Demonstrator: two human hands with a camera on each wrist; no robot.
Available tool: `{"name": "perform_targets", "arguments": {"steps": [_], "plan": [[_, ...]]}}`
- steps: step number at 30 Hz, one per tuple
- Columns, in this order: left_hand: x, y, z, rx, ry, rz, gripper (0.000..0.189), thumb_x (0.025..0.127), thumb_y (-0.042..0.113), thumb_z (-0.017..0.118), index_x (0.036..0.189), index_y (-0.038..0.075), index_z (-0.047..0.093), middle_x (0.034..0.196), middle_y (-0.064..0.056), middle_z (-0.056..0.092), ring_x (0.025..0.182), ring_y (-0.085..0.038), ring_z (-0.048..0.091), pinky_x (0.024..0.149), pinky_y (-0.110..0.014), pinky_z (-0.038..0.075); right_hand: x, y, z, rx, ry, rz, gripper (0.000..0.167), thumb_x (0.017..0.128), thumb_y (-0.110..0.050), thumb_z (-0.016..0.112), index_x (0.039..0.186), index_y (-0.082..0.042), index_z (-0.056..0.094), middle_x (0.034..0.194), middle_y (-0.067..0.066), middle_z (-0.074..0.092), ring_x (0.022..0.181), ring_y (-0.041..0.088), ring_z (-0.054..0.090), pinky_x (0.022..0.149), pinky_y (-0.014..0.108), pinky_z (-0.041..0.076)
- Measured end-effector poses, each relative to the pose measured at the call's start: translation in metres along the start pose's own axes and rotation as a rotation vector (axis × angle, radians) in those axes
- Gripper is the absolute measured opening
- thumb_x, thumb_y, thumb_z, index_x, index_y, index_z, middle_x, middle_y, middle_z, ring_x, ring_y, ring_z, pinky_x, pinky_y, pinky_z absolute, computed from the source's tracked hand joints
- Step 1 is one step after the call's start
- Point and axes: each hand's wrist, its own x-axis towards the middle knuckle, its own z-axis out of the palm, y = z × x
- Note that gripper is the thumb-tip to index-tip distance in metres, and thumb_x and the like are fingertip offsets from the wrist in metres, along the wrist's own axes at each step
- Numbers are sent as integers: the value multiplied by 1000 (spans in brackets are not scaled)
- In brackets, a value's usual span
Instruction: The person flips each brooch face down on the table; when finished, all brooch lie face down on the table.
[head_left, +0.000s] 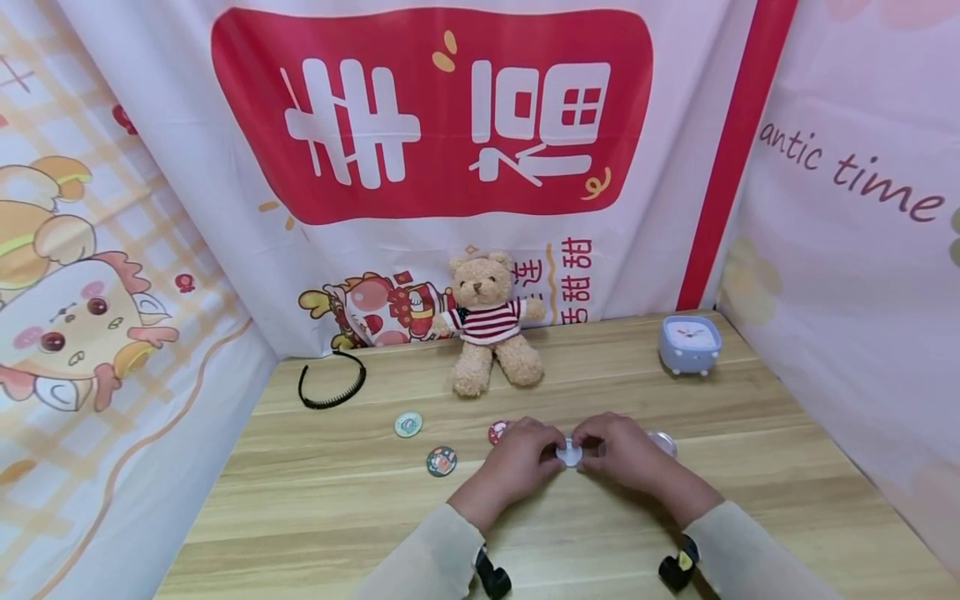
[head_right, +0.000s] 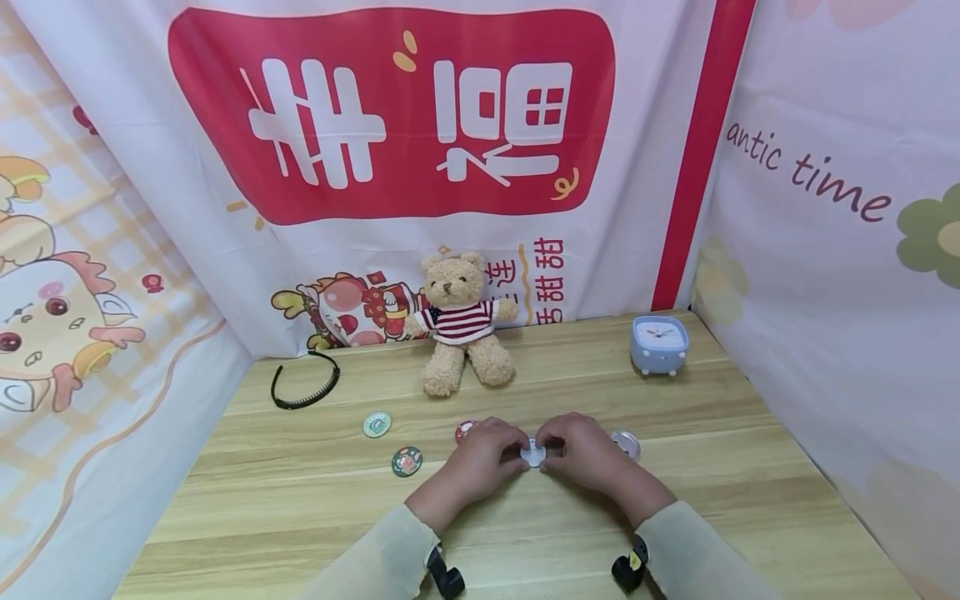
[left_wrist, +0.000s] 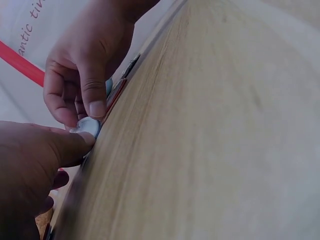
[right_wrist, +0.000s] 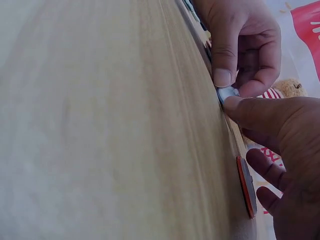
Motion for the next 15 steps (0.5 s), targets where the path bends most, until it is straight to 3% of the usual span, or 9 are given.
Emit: {"name": "perform_targets", "arguments": {"steps": [6,15], "plan": [[-1,-1,0,-16,-1,7,19,95,30,87,112,25,81,112,13,80,112,-11,67,103,-33,51,0,2,0,-31,-13,-52,29,85,-17,94,99,-37,77,108,-23,74,107,9,64,98,40,52],[0,-2,1,-59,-24,-21,16,93,32,89,106,26,81,109,15,79,113,-9,66,105,-31,50,2,8,-6,-66,-53,-111,26,85,-19,94,99,-37,80,108,-21,75,108,11,66,101,45,53]]}}
